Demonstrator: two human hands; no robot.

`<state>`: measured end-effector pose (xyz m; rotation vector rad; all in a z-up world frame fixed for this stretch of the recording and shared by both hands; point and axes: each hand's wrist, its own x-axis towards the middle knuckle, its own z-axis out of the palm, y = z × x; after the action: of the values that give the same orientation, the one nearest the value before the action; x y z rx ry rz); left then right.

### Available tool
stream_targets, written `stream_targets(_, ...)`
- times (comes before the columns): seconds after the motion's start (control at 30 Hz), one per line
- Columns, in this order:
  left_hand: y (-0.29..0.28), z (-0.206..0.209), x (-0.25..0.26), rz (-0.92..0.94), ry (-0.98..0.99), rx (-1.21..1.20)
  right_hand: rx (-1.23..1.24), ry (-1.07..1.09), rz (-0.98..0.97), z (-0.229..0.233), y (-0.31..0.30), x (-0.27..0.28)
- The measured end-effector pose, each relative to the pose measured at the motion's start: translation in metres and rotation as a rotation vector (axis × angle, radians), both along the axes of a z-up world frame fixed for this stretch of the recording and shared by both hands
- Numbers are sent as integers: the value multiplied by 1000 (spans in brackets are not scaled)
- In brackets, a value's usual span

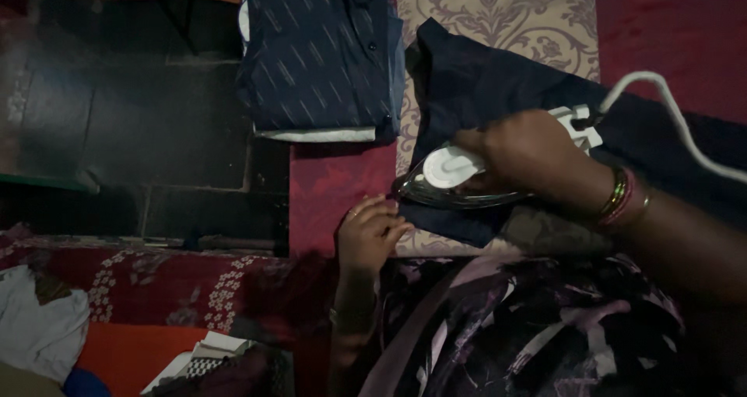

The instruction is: The person irons a dark-colored shirt on a patterned surface. They use an electric iron to smooth out wrinkles, adjusting the shirt's position and folding it after ironing. The person then places the ironed shirt on a stack of other clothes.

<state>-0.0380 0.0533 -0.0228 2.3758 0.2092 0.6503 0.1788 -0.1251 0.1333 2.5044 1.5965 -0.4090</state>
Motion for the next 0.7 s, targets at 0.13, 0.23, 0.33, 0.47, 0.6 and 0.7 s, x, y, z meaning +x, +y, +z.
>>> stream_targets(0.13,4,7,1,-6,11,-8,218,89,106,7,0,0)
stream_targets(0.23,3,12,0,1,11,-16,126,115,138,7,2,6)
stream_targets(0.33,1,15,0,5,9,-49,56,118,203,7,-2,12)
stream_targets(0.47,2,18,3,-3,15,-50,62,109,308,10,-10,19)
stream_targets(0.6,2,19,2,-19,64,-51,23,225,319,12,-10,26)
stream_targets(0.7,4,21,0,-62,155,-127,20,250,376,11,-6,24)
